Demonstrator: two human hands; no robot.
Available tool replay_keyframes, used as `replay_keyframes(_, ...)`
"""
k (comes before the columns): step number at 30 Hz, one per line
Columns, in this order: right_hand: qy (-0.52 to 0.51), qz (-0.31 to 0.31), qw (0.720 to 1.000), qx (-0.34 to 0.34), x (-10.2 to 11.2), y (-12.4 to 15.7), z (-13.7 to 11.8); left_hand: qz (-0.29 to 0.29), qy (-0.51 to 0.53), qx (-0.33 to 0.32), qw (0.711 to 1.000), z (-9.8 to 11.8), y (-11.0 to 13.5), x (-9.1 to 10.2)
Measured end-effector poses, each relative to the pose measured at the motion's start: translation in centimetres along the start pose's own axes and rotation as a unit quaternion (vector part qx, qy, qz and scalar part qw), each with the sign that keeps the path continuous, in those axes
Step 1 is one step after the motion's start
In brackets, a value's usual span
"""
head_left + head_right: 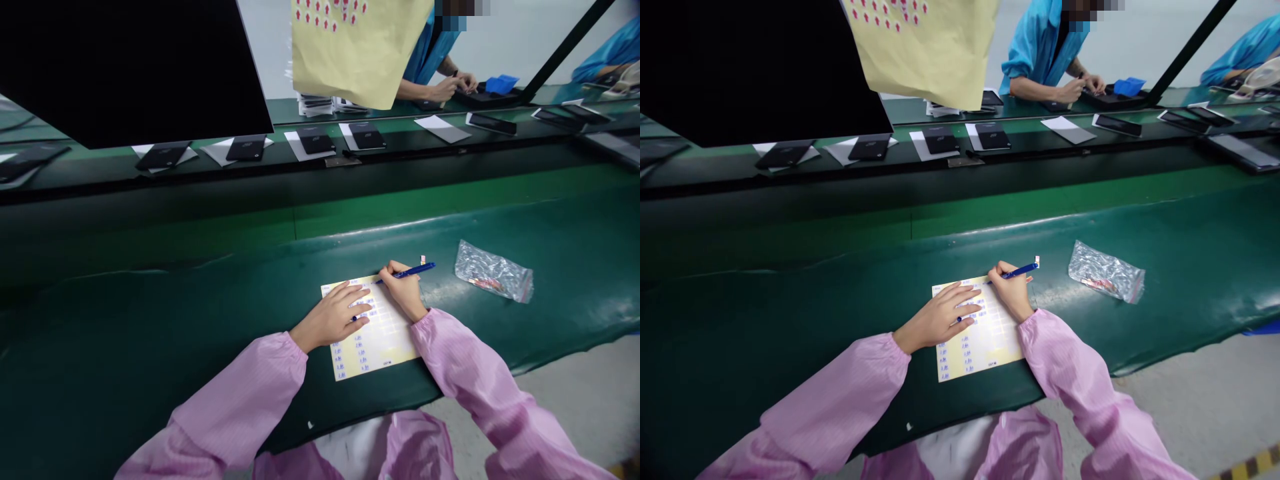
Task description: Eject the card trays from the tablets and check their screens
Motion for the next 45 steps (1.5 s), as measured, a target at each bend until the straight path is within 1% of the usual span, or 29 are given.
replay_keyframes(4, -0.003, 0.011, 1.0, -0.006, 0.19, -0.07, -0.15, 0.002, 0.002, 0.0, 1.0, 0.08, -0.1, 0.11)
replay_keyframes(9, -0.008, 0.045, 0.999, -0.019, 0.7, -0.19, 0.03, 0.004, -0.003, -0.004, 1.0, 0.13, -0.15, 0.15)
replay_keyframes(15, -0.005, 0.021, 1.0, -0.013, 0.56, -0.03, -0.07, 0.006, -0.004, -0.006, 1.0, 0.08, -0.13, 0.02)
replay_keyframes(22, 0.008, 0.011, 1.0, -0.002, 0.4, 0.06, 0.18, 0.005, -0.004, -0.007, 1.0, -0.04, 0.01, -0.09)
replay_keyframes(28, 0.011, 0.009, 1.0, 0.002, 0.36, 0.01, 0.61, 0.007, -0.006, -0.008, 1.0, 0.02, 0.0, -0.05)
replay_keyframes(35, 0.008, 0.007, 1.0, 0.006, 0.39, 0.05, 0.46, 0.006, -0.003, -0.006, 1.0, -0.04, 0.03, -0.07)
replay_keyframes(42, 0.004, 0.03, 1.0, 0.002, 0.44, -0.04, 0.56, 0.009, -0.002, -0.005, 1.0, 0.0, -0.06, 0.0)
replay_keyframes(45, 0.002, 0.029, 1.0, 0.002, 0.44, -0.08, 0.53, 0.006, -0.004, -0.005, 1.0, 0.02, -0.05, 0.02)
Point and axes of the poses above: each hand's wrist, its own y-axis away from the middle knuckle, its own x-axis out of the back of the hand, z = x × y, the point moved 5 cm from there along -y, towards the middle knuckle, and after that the axes turned 14 degrees about z, right-handed, at the moved point
